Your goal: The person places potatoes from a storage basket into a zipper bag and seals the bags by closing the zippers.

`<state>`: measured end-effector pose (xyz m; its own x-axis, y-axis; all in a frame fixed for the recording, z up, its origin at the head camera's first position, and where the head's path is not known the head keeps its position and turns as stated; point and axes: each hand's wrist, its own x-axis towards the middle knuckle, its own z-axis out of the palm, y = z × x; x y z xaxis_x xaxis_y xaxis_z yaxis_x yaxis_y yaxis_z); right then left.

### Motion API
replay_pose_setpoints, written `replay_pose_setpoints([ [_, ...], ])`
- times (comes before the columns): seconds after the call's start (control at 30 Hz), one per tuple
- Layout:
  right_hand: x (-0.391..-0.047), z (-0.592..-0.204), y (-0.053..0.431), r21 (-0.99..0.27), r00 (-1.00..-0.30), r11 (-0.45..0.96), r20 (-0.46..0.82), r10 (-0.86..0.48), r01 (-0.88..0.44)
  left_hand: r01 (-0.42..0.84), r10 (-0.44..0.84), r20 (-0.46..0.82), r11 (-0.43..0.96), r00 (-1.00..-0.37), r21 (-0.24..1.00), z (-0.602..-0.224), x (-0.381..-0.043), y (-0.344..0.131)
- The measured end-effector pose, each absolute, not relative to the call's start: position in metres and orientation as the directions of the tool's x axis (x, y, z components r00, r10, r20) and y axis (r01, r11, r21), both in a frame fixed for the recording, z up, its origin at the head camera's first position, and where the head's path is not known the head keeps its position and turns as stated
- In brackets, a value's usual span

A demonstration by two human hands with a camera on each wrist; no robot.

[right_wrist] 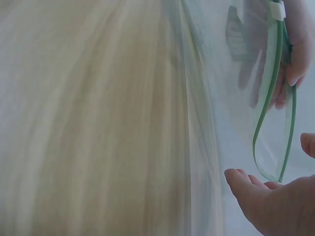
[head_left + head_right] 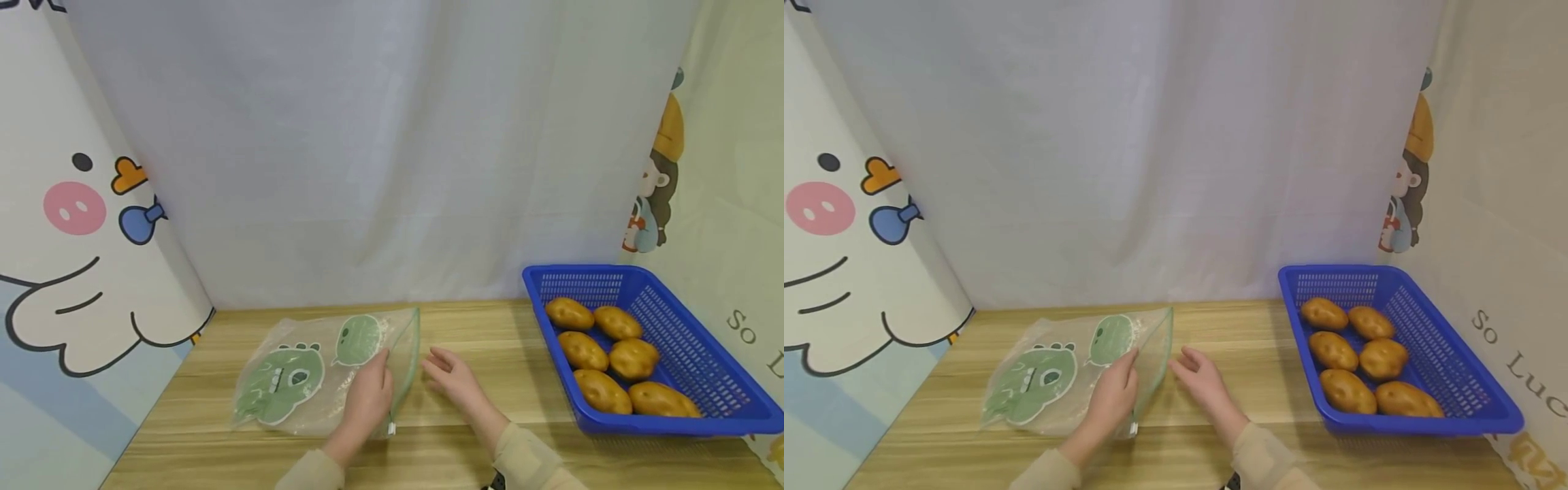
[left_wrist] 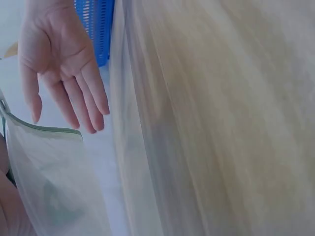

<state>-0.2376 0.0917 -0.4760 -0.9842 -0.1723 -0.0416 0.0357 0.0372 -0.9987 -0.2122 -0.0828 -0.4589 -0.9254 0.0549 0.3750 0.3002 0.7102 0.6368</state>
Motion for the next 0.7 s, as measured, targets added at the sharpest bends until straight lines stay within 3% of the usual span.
replay_pose_setpoints([
  [0.17, -0.236, -0.471, 0.090, -0.990, -0.975, -0.082, -0.093, -0.204, 0.112, 0.320, 0.031, 0.406, 0.671, -0.913, 0.668, -0.458, -0.206, -0.081],
  [0.4, -0.237, -0.465, 0.088, -0.989, -0.972, -0.056, -0.121, -0.203, 0.135, 0.421, 0.035, 0.513, 0.620, -0.858, 0.662, -0.456, -0.201, -0.079],
  [0.7, -0.238, -0.452, 0.086, -0.997, -0.987, 0.065, 0.035, -0.158, -0.046, 0.315, 0.051, 0.343, 0.536, -0.938, 0.783, -0.442, -0.202, -0.086],
])
